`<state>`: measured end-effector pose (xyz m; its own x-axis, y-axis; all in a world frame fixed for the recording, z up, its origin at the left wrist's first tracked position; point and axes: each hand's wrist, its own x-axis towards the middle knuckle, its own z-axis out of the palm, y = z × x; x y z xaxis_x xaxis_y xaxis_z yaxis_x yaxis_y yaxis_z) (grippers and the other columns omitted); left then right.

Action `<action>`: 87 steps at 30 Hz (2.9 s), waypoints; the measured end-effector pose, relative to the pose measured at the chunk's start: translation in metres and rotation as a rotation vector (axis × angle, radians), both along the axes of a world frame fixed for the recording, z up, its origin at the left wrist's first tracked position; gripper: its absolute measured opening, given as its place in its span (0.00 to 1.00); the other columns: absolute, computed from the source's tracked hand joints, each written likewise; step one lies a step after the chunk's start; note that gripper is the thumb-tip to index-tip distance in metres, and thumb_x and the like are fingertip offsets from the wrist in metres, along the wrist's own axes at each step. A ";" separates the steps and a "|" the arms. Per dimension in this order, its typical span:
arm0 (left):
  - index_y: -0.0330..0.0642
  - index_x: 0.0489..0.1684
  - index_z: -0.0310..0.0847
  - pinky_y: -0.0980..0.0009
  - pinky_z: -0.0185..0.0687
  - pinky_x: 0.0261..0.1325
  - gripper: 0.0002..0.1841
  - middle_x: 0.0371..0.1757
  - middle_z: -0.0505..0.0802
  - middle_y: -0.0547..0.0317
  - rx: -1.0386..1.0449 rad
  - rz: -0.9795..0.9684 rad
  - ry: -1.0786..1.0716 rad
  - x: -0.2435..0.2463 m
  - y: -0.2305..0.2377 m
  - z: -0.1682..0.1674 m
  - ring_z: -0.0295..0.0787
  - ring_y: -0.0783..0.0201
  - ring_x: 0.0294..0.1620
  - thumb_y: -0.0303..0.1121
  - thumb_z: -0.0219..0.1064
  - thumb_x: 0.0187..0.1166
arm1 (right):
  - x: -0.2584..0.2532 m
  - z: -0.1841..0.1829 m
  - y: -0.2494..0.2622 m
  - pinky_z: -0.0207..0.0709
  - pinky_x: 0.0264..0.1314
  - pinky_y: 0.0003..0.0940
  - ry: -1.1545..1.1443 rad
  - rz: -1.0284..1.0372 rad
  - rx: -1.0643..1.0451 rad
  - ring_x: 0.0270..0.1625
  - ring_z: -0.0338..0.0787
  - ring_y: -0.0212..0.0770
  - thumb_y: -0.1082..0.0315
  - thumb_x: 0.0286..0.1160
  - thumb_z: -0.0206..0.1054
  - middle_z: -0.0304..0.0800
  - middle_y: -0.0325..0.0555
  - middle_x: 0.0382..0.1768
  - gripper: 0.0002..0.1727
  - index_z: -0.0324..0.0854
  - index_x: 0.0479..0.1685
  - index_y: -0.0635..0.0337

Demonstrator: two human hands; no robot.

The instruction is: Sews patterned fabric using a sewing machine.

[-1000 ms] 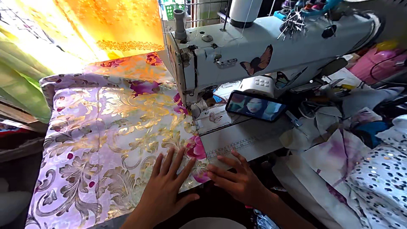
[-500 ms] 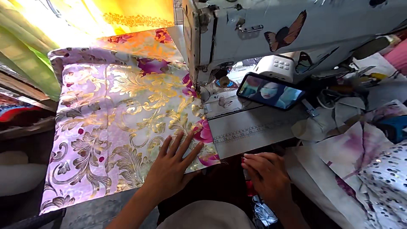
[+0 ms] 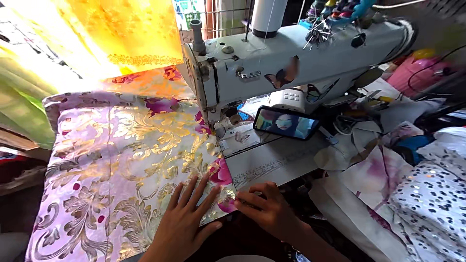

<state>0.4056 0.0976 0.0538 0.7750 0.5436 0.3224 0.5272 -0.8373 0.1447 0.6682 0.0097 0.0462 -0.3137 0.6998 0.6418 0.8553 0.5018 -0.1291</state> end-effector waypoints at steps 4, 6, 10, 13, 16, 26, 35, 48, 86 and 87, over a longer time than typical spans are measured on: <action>0.50 0.88 0.70 0.25 0.51 0.82 0.39 0.87 0.72 0.37 -0.076 0.290 -0.020 -0.047 -0.001 0.009 0.63 0.31 0.88 0.66 0.38 0.88 | 0.002 -0.003 -0.001 0.64 0.73 0.37 0.016 0.028 -0.007 0.67 0.81 0.39 0.67 0.84 0.61 0.92 0.29 0.61 0.12 0.91 0.49 0.41; 0.44 0.89 0.66 0.17 0.44 0.79 0.39 0.87 0.66 0.27 -0.150 0.463 0.022 -0.085 0.001 0.018 0.56 0.18 0.86 0.63 0.41 0.89 | 0.002 -0.007 -0.001 0.62 0.74 0.37 0.040 0.039 -0.004 0.68 0.80 0.39 0.67 0.85 0.61 0.93 0.28 0.61 0.12 0.91 0.50 0.42; 0.39 0.93 0.56 0.15 0.33 0.79 0.43 0.89 0.55 0.17 -0.280 0.676 0.018 -0.145 0.004 0.024 0.43 0.12 0.87 0.63 0.49 0.86 | 0.003 -0.012 -0.001 0.62 0.74 0.36 0.045 0.054 0.006 0.67 0.80 0.38 0.66 0.86 0.60 0.91 0.28 0.63 0.12 0.89 0.52 0.42; 0.42 0.94 0.55 0.19 0.29 0.82 0.44 0.90 0.54 0.21 -0.289 0.711 0.013 -0.157 0.008 0.019 0.41 0.16 0.89 0.66 0.50 0.85 | 0.002 -0.013 -0.001 0.62 0.74 0.36 0.062 0.048 0.009 0.67 0.80 0.37 0.66 0.87 0.60 0.91 0.28 0.63 0.11 0.88 0.53 0.43; 0.45 0.95 0.54 0.20 0.29 0.83 0.45 0.91 0.53 0.23 -0.282 0.719 0.023 -0.157 0.011 0.018 0.41 0.18 0.90 0.68 0.48 0.84 | 0.001 -0.014 -0.001 0.62 0.74 0.35 0.063 0.044 0.006 0.67 0.80 0.37 0.66 0.88 0.59 0.91 0.27 0.63 0.11 0.87 0.54 0.42; 0.45 0.95 0.53 0.20 0.29 0.83 0.45 0.91 0.52 0.22 -0.289 0.724 0.034 -0.156 0.017 0.021 0.41 0.18 0.90 0.69 0.45 0.84 | 0.000 -0.012 0.000 0.57 0.80 0.39 0.051 0.028 -0.009 0.73 0.77 0.36 0.58 0.88 0.60 0.89 0.23 0.66 0.10 0.87 0.55 0.38; 0.46 0.95 0.54 0.21 0.29 0.84 0.45 0.91 0.53 0.24 -0.280 0.757 0.022 -0.149 0.023 0.020 0.40 0.18 0.90 0.68 0.46 0.84 | 0.003 -0.010 0.009 0.54 0.84 0.42 0.055 -0.006 -0.017 0.75 0.76 0.35 0.54 0.90 0.57 0.89 0.23 0.67 0.13 0.87 0.57 0.38; 0.51 0.94 0.58 0.22 0.32 0.84 0.47 0.92 0.57 0.28 -0.227 0.785 0.008 -0.145 0.049 0.016 0.45 0.22 0.91 0.73 0.41 0.81 | 0.006 -0.003 0.029 0.55 0.86 0.49 -0.036 -0.039 -0.086 0.78 0.77 0.42 0.71 0.84 0.55 0.88 0.26 0.69 0.19 0.86 0.61 0.39; 0.46 0.92 0.61 0.27 0.48 0.83 0.50 0.91 0.67 0.44 -0.078 0.090 0.066 0.039 0.090 0.017 0.59 0.36 0.91 0.76 0.38 0.79 | 0.020 0.020 0.083 0.64 0.81 0.60 0.003 0.085 -0.173 0.71 0.84 0.48 0.76 0.74 0.61 0.93 0.34 0.59 0.16 0.91 0.48 0.45; 0.46 0.92 0.60 0.26 0.47 0.84 0.51 0.91 0.67 0.44 -0.090 0.092 0.072 0.039 0.091 0.018 0.58 0.36 0.91 0.77 0.38 0.78 | 0.020 0.021 0.084 0.65 0.81 0.60 -0.002 0.086 -0.171 0.71 0.84 0.48 0.76 0.74 0.61 0.93 0.34 0.59 0.16 0.91 0.48 0.46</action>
<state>0.4442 0.1883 0.0716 0.7399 0.6374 0.2149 0.6126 -0.7705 0.1761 0.6881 0.0941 0.0669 -0.3777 0.7692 0.5155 0.8106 0.5437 -0.2174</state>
